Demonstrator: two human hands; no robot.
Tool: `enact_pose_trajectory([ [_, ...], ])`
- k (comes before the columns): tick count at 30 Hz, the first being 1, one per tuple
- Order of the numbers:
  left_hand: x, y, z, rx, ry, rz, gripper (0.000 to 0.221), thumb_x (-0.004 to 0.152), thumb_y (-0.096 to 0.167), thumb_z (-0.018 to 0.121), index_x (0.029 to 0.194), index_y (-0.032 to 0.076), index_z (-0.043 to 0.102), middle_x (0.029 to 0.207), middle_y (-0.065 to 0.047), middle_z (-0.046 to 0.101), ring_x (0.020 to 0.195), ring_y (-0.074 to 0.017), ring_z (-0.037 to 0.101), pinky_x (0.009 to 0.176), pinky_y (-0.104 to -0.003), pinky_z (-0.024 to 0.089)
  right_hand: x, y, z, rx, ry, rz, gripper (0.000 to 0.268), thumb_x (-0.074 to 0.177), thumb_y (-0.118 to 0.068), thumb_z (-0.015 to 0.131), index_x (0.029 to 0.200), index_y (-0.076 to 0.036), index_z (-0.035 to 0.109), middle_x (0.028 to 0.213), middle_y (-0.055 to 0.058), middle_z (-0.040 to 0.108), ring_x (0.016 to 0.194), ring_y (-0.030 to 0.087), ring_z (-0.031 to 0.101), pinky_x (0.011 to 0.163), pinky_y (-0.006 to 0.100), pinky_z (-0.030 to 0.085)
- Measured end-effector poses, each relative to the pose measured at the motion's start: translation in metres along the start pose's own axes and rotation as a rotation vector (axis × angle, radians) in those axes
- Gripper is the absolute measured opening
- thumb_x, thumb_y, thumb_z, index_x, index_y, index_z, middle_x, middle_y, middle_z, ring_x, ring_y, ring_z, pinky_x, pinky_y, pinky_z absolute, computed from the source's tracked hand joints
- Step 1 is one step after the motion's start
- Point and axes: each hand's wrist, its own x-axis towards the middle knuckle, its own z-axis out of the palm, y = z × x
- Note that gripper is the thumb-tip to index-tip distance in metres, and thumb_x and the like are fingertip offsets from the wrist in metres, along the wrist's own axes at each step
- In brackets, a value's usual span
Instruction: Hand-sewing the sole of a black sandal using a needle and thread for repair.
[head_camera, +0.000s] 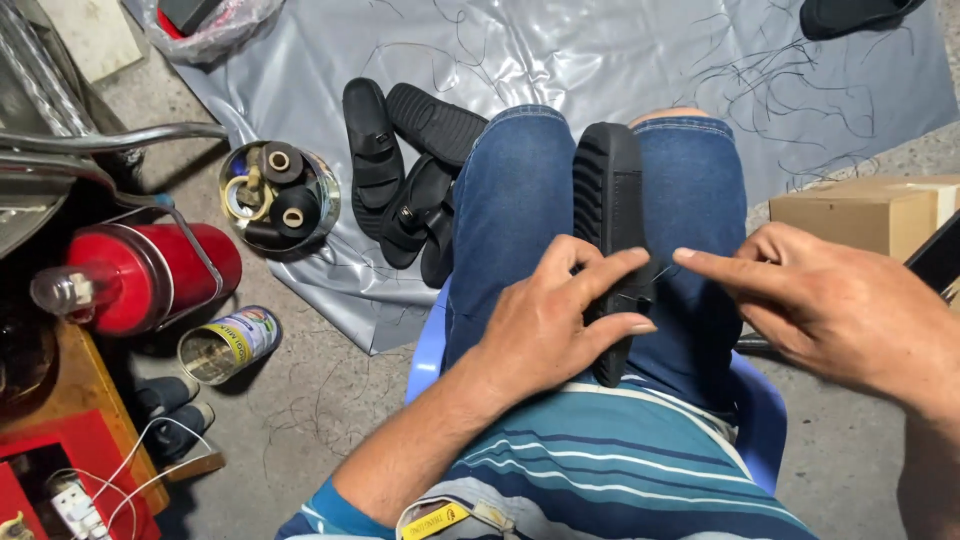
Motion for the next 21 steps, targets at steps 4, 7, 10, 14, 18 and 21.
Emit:
enact_pose_trajectory([
  [4,0.001,-0.001,0.012,-0.103,0.160,-0.030,0.016,0.084,0.031,0.057,0.094,0.022,0.064,0.086,0.004,0.050,0.076,-0.0128,0.058,0.052,-0.034,0.051,0.000,-0.020,-0.023,0.187,-0.141,0.104,0.066,0.069,-0.053,0.055,0.132,-0.056,0.035,0.087,-0.016,0.067,0.069,0.012,0.066,0.061,0.031,0.053],
  [7,0.001,-0.005,0.014,-0.296,0.186,-0.059,0.011,0.081,0.026,0.061,0.087,0.019,0.067,0.083,0.000,0.057,0.080,-0.0122,0.058,0.074,-0.025,0.045,0.013,-0.041,-0.006,0.452,0.033,0.081,0.059,0.069,-0.046,0.064,0.126,-0.046,0.048,0.062,-0.005,0.068,0.047,0.015,0.059,0.055,0.029,0.047],
  [10,-0.001,-0.011,0.020,-0.460,0.270,-0.216,0.006,0.081,0.022,0.062,0.085,0.020,0.065,0.085,0.005,0.057,0.083,-0.0077,0.056,0.078,-0.021,0.042,0.025,-0.053,0.014,0.754,0.310,-0.003,0.015,0.081,-0.024,0.057,0.089,-0.018,0.069,0.081,-0.005,0.071,0.070,0.008,0.064,0.064,0.023,0.046],
  [14,-0.022,-0.008,0.025,-0.397,0.306,-0.007,0.004,0.083,0.015,0.059,0.086,0.016,0.061,0.088,-0.002,0.056,0.091,-0.0144,0.052,0.078,-0.026,0.044,0.013,-0.059,0.018,0.557,0.371,-0.173,0.022,0.084,-0.031,0.056,0.071,-0.014,0.061,0.063,-0.003,0.060,0.059,0.016,0.059,0.057,0.030,0.046],
  [18,-0.029,-0.012,0.034,-0.078,0.315,0.099,0.009,0.086,0.021,0.059,0.093,0.016,0.062,0.104,-0.010,0.049,0.071,-0.0216,0.056,0.051,-0.037,0.051,0.010,-0.062,0.024,0.166,0.510,-0.120,0.020,0.084,-0.034,0.057,0.091,-0.019,0.066,0.076,-0.003,0.057,0.062,0.019,0.060,0.038,0.037,0.047],
  [21,-0.032,-0.016,0.038,-0.041,0.321,0.096,0.009,0.086,0.020,0.060,0.094,0.018,0.062,0.106,-0.010,0.048,0.059,-0.0178,0.056,0.045,-0.034,0.050,0.012,-0.061,0.042,0.247,0.363,-0.101,0.018,0.083,-0.034,0.055,0.085,-0.017,0.059,0.072,0.000,0.052,0.061,0.024,0.057,0.041,0.043,0.045],
])
